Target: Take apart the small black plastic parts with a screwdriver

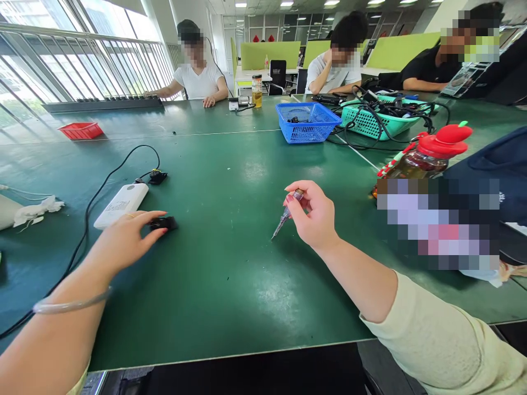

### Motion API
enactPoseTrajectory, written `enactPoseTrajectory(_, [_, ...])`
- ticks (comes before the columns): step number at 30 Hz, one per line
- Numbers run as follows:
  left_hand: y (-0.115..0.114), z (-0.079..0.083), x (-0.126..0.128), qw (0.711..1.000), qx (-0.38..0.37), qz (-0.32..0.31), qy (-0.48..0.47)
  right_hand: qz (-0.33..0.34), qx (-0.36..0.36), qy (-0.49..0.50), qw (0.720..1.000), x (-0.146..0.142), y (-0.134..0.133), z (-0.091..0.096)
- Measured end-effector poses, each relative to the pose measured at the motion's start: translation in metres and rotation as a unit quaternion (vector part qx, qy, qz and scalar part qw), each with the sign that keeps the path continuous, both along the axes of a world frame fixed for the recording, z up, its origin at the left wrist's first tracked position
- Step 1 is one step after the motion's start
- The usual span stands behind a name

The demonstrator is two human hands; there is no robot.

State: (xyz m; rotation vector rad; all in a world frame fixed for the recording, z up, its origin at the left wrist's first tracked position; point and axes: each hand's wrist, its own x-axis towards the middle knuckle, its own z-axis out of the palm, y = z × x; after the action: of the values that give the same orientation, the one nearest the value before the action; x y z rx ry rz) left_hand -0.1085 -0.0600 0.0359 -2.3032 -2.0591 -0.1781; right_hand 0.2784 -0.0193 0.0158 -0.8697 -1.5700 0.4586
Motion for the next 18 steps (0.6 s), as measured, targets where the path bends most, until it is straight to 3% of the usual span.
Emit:
enactPoseTrajectory(7, [-0.002,0.005,0.135,0.973,-0.002,-0.223,-0.062,0.003,0.016,-0.024,1.0,-0.003,-0.003,0.0])
enactPoseTrajectory(10, [0.01,0.001,0.18,0.968,-0.014,-0.242,-0.062,-0.006,0.018,-0.028,0.999,-0.001,-0.002,0.002])
enactPoseTrajectory(14, [0.021,-0.004,0.204,0.973,-0.017,-0.218,-0.079,-0.022,0.02,-0.023,0.999,0.003,0.001,0.004])
enactPoseTrajectory(16, [0.009,0.0,0.203,0.963,0.028,-0.248,-0.105,-0.021,0.018,-0.022,0.999,0.004,0.002,0.004])
enactPoseTrajectory(18, [-0.016,0.006,0.196,0.933,0.083,-0.322,-0.137,-0.017,0.013,-0.02,1.0,0.004,0.002,0.003])
